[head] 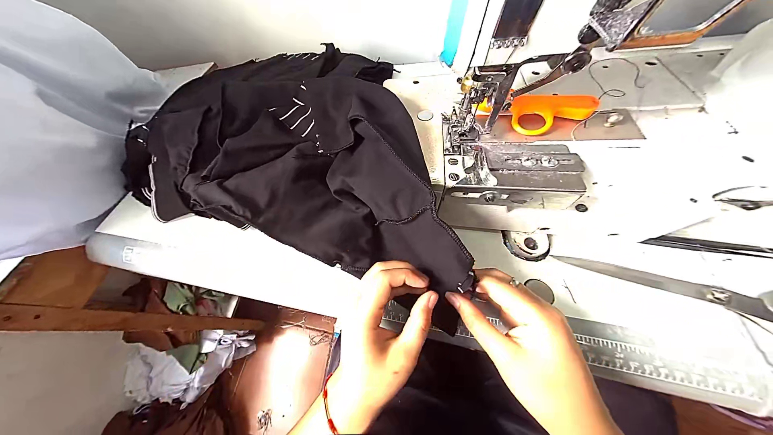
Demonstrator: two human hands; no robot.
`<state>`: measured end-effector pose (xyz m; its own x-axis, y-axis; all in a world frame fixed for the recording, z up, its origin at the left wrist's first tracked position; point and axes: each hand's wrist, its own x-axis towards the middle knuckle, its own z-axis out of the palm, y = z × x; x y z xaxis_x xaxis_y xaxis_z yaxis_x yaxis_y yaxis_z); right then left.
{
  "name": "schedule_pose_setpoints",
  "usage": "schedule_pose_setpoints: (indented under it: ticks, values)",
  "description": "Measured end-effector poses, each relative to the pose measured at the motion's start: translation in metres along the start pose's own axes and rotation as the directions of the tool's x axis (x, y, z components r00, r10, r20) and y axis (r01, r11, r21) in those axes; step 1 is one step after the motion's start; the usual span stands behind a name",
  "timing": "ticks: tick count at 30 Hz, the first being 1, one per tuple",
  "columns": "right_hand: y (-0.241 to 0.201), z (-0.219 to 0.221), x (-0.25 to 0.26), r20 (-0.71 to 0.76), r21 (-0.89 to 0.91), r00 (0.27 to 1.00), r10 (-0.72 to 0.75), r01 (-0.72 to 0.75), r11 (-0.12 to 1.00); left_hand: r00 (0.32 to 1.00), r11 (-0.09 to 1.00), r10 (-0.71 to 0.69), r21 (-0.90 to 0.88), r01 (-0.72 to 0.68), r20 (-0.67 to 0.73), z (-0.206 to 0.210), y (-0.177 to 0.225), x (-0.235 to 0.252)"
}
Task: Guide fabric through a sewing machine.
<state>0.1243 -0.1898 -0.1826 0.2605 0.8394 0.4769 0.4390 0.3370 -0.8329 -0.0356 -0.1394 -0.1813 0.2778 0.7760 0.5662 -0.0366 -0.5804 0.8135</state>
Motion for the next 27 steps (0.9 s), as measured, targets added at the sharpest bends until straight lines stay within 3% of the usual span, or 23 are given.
schedule_pose_setpoints:
  ticks: [7, 10, 14, 17, 19, 22, 24, 27]
  values:
    - [-0.01, 0.004, 0.005, 0.009, 0.215, 1.0, 0.012, -0.014, 0.976, 0.999, 1.0, -0.009, -0.027, 0.008, -0.051, 0.011, 0.006, -0.003]
    - [-0.016, 0.004, 0.008, 0.034, 0.35, 0.997, 0.067, -0.075, 0.934, 0.992, 1.0, 0.02, -0.011, -0.021, -0.123, 0.006, 0.009, 0.002]
    - [-0.023, 0.003, 0.009, 0.022, 0.527, 0.979, 0.202, -0.183, 0.83, 0.971, 0.989, -0.086, -0.135, 0.057, -0.222, 0.004, 0.019, 0.005]
    - [-0.028, 0.004, 0.011, 0.021, 0.576, 0.954, 0.299, -0.256, 0.776, 0.975, 0.999, -0.034, 0.026, 0.041, -0.221, -0.001, 0.024, 0.007]
    - [-0.027, 0.006, 0.011, 0.004, 0.485, 0.981, 0.192, -0.17, 0.858, 0.983, 0.983, 0.073, 0.178, -0.043, -0.166, -0.006, 0.023, 0.007]
    - [-0.018, 0.013, 0.008, 0.017, 0.178, 0.999, -0.041, 0.037, 0.983, 0.982, 0.962, 0.177, 0.221, -0.159, -0.067, -0.013, 0.028, 0.003]
    - [-0.013, 0.019, 0.008, 0.017, -0.011, 0.995, -0.102, 0.103, 0.995, 0.981, 0.947, 0.194, 0.266, -0.181, -0.02, -0.016, 0.032, -0.002]
    - [-0.009, 0.019, 0.012, -0.065, -0.026, 0.992, -0.111, 0.109, 0.994, 0.984, 0.915, 0.18, 0.366, -0.17, 0.008, -0.026, 0.035, -0.009]
